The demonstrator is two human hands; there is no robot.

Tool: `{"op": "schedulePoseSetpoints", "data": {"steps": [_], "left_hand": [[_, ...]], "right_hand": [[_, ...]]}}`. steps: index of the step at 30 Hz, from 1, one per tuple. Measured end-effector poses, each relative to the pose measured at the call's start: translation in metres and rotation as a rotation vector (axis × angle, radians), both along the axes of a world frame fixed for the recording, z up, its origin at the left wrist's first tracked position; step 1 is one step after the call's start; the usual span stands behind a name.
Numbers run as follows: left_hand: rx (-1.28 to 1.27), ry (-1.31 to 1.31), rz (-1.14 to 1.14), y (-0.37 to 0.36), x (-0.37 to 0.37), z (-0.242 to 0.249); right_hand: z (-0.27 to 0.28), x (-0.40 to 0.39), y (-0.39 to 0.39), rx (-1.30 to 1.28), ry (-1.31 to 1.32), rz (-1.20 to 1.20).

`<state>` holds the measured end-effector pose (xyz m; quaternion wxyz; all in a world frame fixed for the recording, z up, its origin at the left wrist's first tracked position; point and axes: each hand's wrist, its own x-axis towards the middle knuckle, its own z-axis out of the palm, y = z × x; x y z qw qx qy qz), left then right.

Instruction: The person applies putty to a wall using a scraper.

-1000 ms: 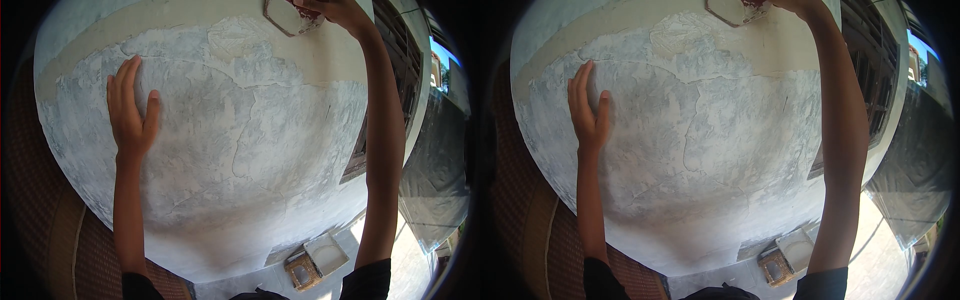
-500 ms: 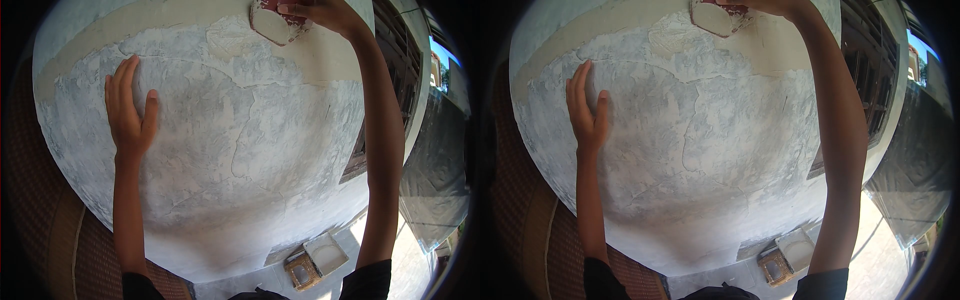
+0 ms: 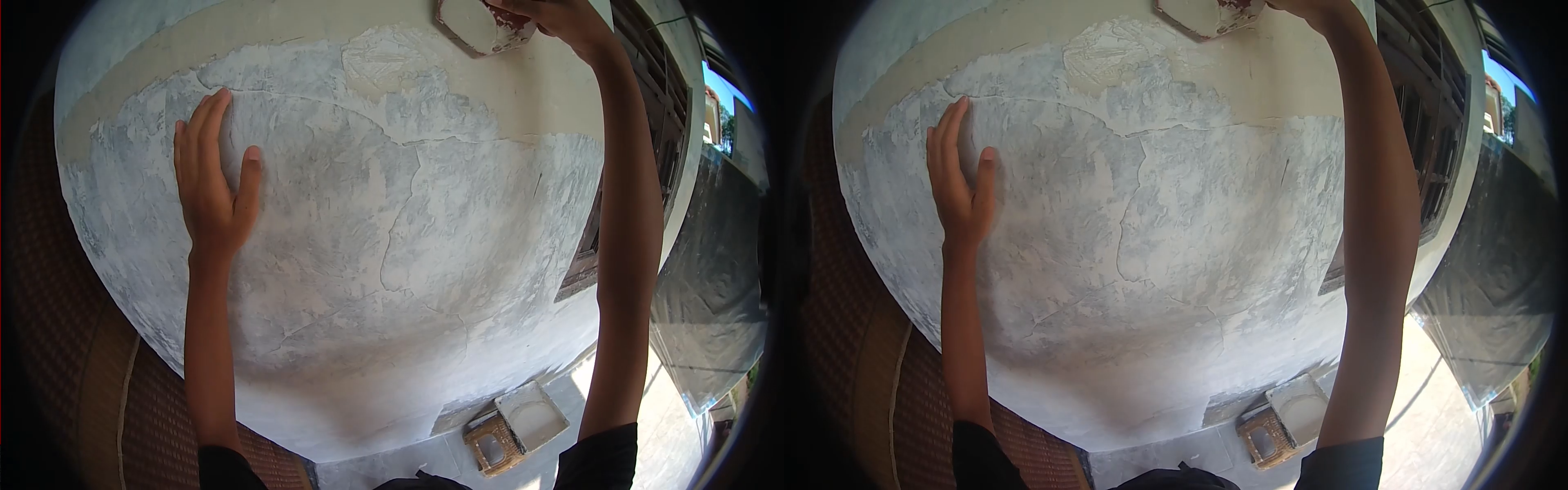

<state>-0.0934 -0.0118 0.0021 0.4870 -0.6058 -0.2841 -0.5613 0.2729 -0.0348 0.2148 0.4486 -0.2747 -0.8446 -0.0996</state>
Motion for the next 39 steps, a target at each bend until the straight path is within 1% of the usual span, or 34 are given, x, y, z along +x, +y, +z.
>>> {"op": "schedulePoseSetpoints", "data": {"steps": [2,3,4,6,7,8,10,11,13,14,16,20,22,23,25,26,28,29,32,34,35,37,38,39], "left_hand": [[-0.003,0.000,-0.002,0.000,0.001,0.000],[-0.002,-0.003,-0.001,0.000,0.001,0.000],[0.000,-0.005,-0.001,0.000,0.001,0.000],[-0.004,-0.008,-0.002,0.000,0.002,0.000],[-0.008,-0.013,-0.001,-0.001,0.002,0.000],[-0.006,-0.014,0.000,-0.001,0.002,-0.001],[0.001,-0.002,-0.001,0.000,0.001,0.000],[0.001,-0.003,0.001,0.000,0.001,0.000],[0.001,-0.003,0.002,0.000,0.002,0.000],[-0.001,-0.001,-0.001,0.000,0.002,-0.001],[-0.007,-0.008,0.008,0.000,0.001,-0.001],[-0.003,-0.003,-0.007,0.000,0.001,0.000],[0.004,0.001,-0.008,0.000,0.001,0.000],[0.004,0.001,-0.009,0.001,0.001,0.000],[0.002,-0.001,0.001,0.000,0.000,0.000],[0.005,-0.003,0.003,0.000,0.000,0.000],[-0.005,-0.008,0.003,0.000,0.001,0.000],[-0.005,-0.008,0.003,0.000,0.001,0.000],[0.004,-0.003,0.006,0.000,0.001,0.000],[-0.008,-0.011,-0.011,0.000,0.002,-0.001],[-0.007,-0.012,-0.009,0.000,0.001,0.000],[-0.002,-0.007,-0.006,0.001,0.001,-0.001],[-0.003,-0.005,-0.008,0.000,0.002,-0.001],[-0.003,-0.006,-0.008,0.000,0.002,-0.001]], "right_hand": [[-0.010,-0.011,-0.012,-0.018,0.001,-0.076],[-0.007,-0.007,-0.004,-0.035,-0.118,-0.008],[-0.008,-0.008,-0.006,-0.037,-0.116,-0.010],[-0.011,-0.011,-0.011,0.023,-0.099,-0.079],[-0.009,-0.014,-0.007,0.090,-0.047,-0.124],[-0.009,-0.011,-0.009,0.092,-0.047,-0.123],[-0.010,-0.007,-0.017,-0.033,-0.024,-0.042],[-0.009,-0.008,-0.012,-0.033,-0.026,-0.040],[-0.006,-0.009,0.001,0.111,-0.189,-0.101],[-0.005,-0.006,0.002,0.109,-0.187,-0.103],[-0.002,-0.005,0.000,0.042,-0.058,-0.085],[-0.008,-0.008,-0.008,0.004,-0.040,-0.060],[-0.013,-0.010,-0.011,0.122,-0.108,-0.124],[-0.011,-0.008,-0.009,0.121,-0.107,-0.126],[-0.005,-0.006,-0.006,0.057,-0.006,-0.109],[-0.005,-0.007,-0.006,0.060,-0.008,-0.107],[-0.008,-0.008,-0.007,0.058,-0.135,-0.098],[-0.008,-0.007,-0.008,0.058,-0.135,-0.099],[-0.005,-0.004,-0.006,0.046,-0.110,-0.075],[-0.004,-0.006,-0.005,-0.034,0.006,-0.004],[-0.006,-0.009,-0.008,-0.033,0.005,-0.003],[-0.010,-0.013,-0.017,-0.025,-0.159,-0.106],[-0.008,-0.008,-0.011,-0.027,-0.157,-0.108],[-0.005,-0.002,-0.001,0.032,-0.105,-0.115]]}}
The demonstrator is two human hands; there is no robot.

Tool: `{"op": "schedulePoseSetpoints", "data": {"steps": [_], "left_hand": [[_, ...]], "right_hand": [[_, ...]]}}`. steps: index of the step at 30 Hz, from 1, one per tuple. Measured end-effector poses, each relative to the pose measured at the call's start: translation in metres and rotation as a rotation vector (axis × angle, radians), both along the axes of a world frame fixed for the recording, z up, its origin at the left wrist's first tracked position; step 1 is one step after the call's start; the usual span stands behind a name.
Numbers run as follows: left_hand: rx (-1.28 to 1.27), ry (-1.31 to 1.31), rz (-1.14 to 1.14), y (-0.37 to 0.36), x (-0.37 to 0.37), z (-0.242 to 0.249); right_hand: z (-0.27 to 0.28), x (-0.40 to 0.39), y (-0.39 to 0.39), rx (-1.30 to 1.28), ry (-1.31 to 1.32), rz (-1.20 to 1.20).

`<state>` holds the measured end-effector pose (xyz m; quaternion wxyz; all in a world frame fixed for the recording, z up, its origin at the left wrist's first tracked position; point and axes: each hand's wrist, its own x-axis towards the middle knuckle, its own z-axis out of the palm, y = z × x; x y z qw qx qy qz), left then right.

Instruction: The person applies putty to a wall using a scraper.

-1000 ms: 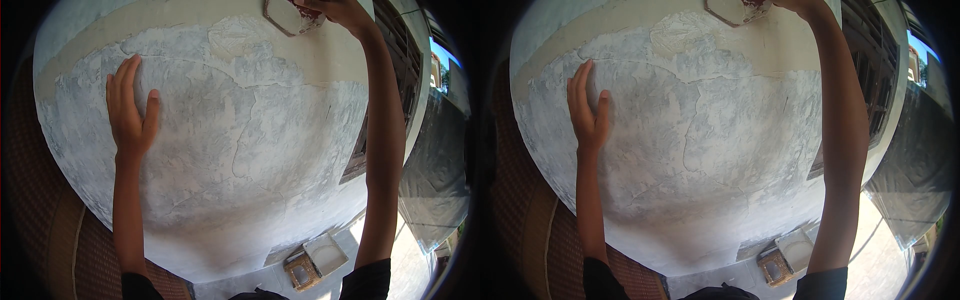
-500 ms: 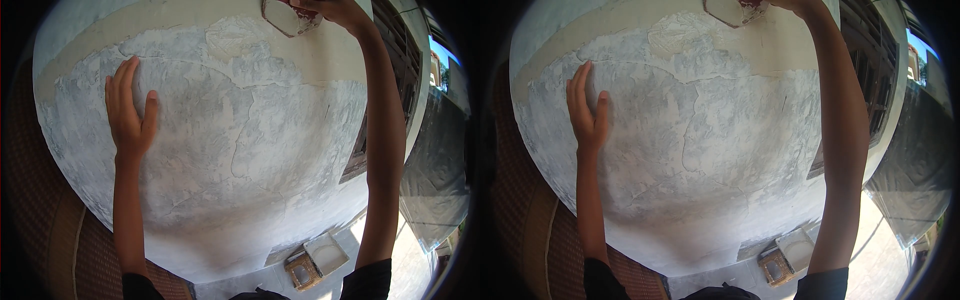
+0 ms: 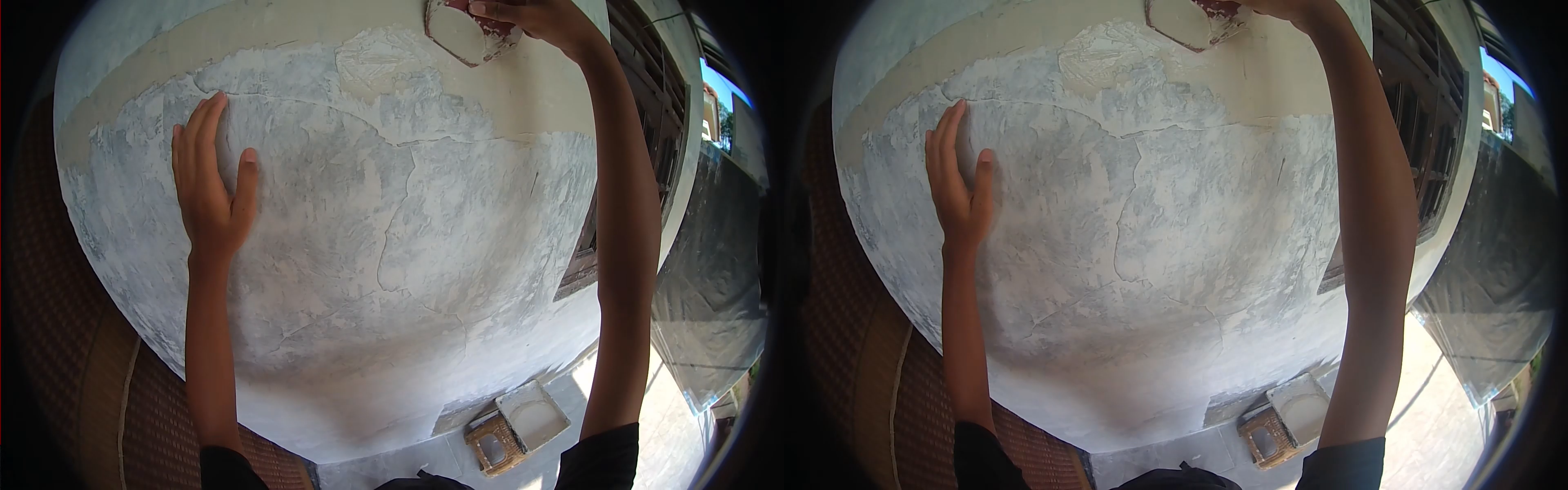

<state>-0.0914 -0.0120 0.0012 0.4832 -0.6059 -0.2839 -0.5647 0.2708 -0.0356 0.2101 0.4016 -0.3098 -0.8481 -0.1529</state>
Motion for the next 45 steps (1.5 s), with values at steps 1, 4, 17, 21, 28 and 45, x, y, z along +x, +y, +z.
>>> {"op": "schedulePoseSetpoints", "data": {"steps": [1,4,17,21,28,45], "left_hand": [[0.002,-0.002,0.002,0.000,0.000,0.000],[0.005,0.002,0.001,0.001,-0.001,0.001],[0.025,-0.001,0.024,-0.001,0.001,0.001],[0.020,-0.004,0.023,-0.002,0.001,0.001],[0.005,-0.009,0.009,0.001,-0.001,0.000],[0.030,-0.003,0.023,0.000,0.000,0.001]], "right_hand": [[0.000,-0.002,0.001,0.064,0.048,-0.001],[-0.001,-0.001,-0.003,-0.074,0.115,0.080],[-0.006,0.003,0.003,-0.056,0.070,0.027],[-0.009,0.001,0.004,-0.099,0.148,0.084],[-0.011,0.002,-0.009,-0.129,0.223,0.025],[-0.026,0.002,-0.012,-0.174,0.269,0.027]]}}
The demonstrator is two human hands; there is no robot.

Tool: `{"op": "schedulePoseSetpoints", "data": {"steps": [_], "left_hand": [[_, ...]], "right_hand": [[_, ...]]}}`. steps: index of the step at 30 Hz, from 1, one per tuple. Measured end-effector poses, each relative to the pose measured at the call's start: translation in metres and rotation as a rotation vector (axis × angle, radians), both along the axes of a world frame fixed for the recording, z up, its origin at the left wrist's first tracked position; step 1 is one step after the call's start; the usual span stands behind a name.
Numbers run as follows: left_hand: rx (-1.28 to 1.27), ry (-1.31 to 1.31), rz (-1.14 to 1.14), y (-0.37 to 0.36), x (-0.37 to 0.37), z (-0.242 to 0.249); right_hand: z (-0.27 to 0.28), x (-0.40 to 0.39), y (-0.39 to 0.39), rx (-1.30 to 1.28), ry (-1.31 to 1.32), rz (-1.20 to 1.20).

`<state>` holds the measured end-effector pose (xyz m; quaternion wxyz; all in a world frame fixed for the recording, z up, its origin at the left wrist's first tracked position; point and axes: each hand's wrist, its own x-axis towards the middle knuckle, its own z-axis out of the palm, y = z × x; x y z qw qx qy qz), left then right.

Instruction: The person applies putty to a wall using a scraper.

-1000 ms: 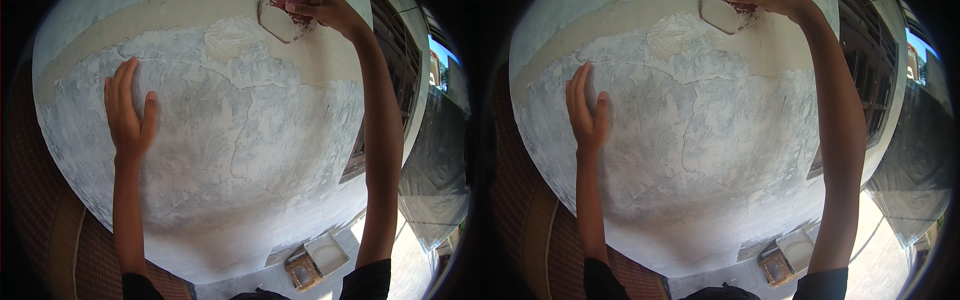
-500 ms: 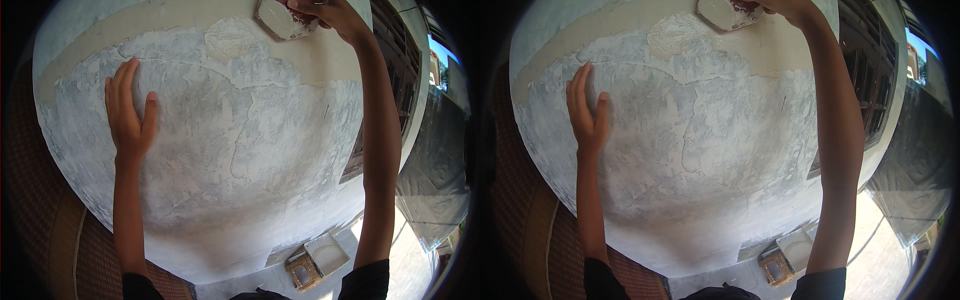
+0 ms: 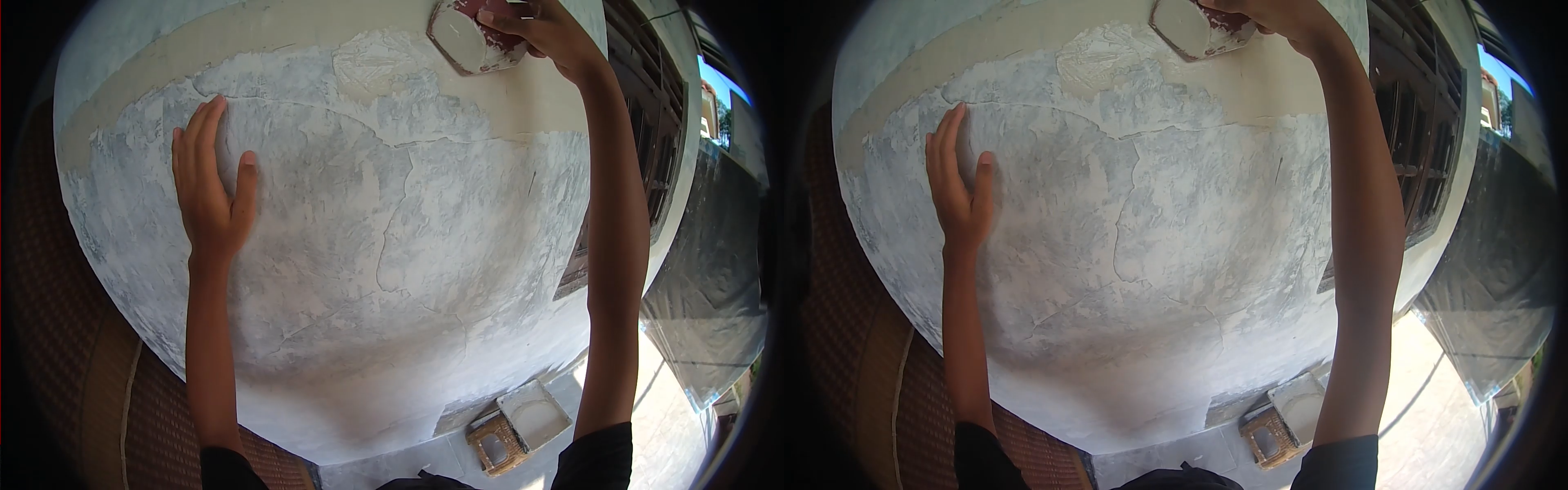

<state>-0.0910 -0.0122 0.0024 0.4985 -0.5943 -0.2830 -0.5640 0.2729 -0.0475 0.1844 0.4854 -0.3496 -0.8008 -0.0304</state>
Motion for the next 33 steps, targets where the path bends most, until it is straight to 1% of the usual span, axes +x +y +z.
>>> {"op": "schedulePoseSetpoints", "data": {"steps": [2,4,6,8,9,12,13,17,20,22,24,25,28,31,33], "left_hand": [[-0.004,0.000,0.003,0.000,0.000,0.000],[-0.008,-0.007,0.008,-0.001,0.001,0.000],[-0.009,-0.003,0.004,0.000,0.001,0.000],[-0.010,-0.004,0.006,-0.001,0.000,-0.001],[-0.015,-0.010,0.008,-0.001,0.000,-0.001],[-0.016,-0.008,0.002,-0.001,0.001,0.000],[-0.012,-0.005,-0.003,-0.001,0.001,0.000],[-0.011,-0.010,0.000,-0.001,0.001,-0.001],[-0.012,-0.004,0.006,-0.001,0.000,-0.001],[-0.005,-0.005,-0.002,-0.001,0.001,-0.001],[-0.007,-0.003,-0.009,-0.002,0.002,0.000],[-0.006,-0.004,-0.012,-0.002,0.002,0.000],[-0.010,-0.007,0.002,-0.001,0.001,0.000],[-0.009,-0.008,-0.006,-0.001,0.002,0.000],[-0.009,-0.005,-0.004,-0.001,0.002,-0.001]], "right_hand": [[-0.002,-0.005,-0.005,0.006,0.043,0.026],[-0.005,-0.011,-0.003,0.011,0.051,-0.030],[0.000,-0.003,0.021,0.000,0.031,-0.014],[-0.001,-0.005,0.014,-0.013,0.089,-0.051],[-0.002,0.002,0.002,0.013,0.020,0.002],[0.003,0.002,0.008,0.006,0.061,0.067],[0.003,-0.003,0.015,0.014,0.055,-0.015],[-0.001,0.000,0.013,0.005,0.029,-0.056],[0.004,0.004,0.012,0.021,0.081,-0.056],[0.005,0.002,0.017,0.022,0.042,-0.064],[0.001,0.002,0.023,-0.018,0.041,0.038],[0.002,0.002,0.020,-0.002,0.014,-0.035],[0.002,0.006,0.006,-0.012,0.049,-0.036],[-0.001,0.005,0.018,-0.007,0.045,0.010],[0.001,0.008,0.019,0.004,0.055,-0.015]]}}
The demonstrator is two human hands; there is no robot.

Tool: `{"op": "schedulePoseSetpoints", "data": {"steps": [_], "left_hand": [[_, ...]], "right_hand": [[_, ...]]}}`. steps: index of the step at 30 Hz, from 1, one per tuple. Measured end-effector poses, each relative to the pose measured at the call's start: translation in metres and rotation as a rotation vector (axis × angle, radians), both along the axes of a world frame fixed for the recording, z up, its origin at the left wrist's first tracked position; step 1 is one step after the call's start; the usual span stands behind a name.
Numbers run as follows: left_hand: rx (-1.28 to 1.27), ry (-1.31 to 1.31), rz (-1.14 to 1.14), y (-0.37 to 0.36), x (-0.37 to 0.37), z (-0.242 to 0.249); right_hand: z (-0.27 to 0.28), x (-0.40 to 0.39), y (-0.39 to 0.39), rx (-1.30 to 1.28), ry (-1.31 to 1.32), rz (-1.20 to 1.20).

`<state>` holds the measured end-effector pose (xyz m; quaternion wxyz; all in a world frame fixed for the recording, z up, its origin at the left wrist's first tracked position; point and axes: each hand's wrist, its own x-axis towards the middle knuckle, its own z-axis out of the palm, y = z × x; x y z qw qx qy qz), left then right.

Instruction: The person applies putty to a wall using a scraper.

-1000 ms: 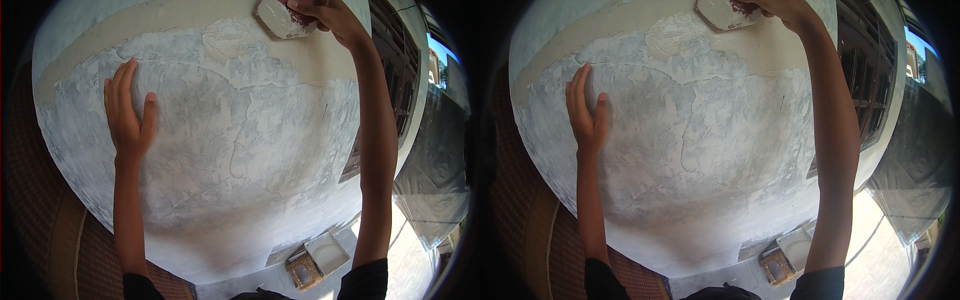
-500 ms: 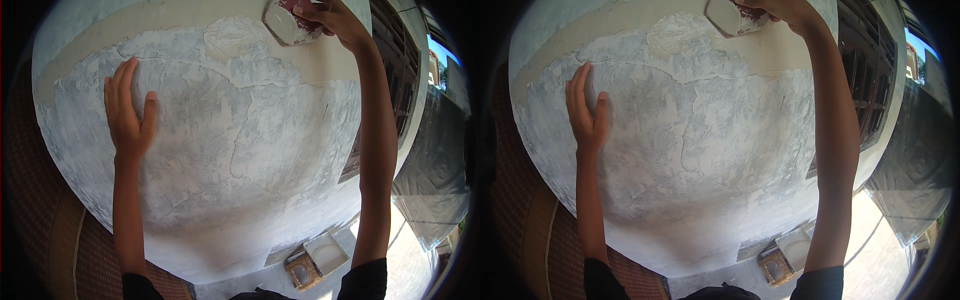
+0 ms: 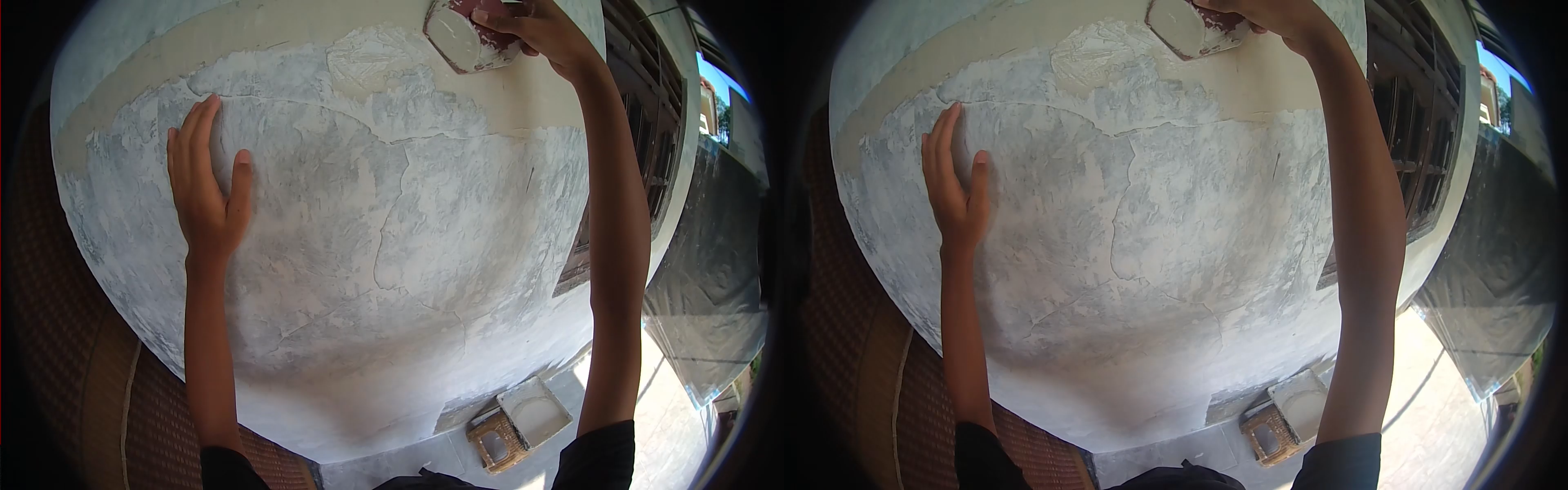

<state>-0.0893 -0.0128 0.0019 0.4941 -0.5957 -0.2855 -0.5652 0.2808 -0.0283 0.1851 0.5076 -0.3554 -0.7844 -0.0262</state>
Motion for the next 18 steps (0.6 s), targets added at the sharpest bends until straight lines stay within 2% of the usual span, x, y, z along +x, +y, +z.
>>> {"op": "schedulePoseSetpoints", "data": {"steps": [11,14,18], "left_hand": [[0.011,0.004,0.002,0.000,0.000,0.000],[0.001,-0.002,0.001,0.000,0.000,0.000],[-0.016,0.000,-0.023,0.000,-0.001,0.000]], "right_hand": [[-0.002,-0.013,-0.020,0.057,-0.015,0.013],[-0.001,-0.014,-0.010,0.000,-0.032,-0.034],[-0.005,-0.017,-0.020,0.050,0.027,-0.014]]}}
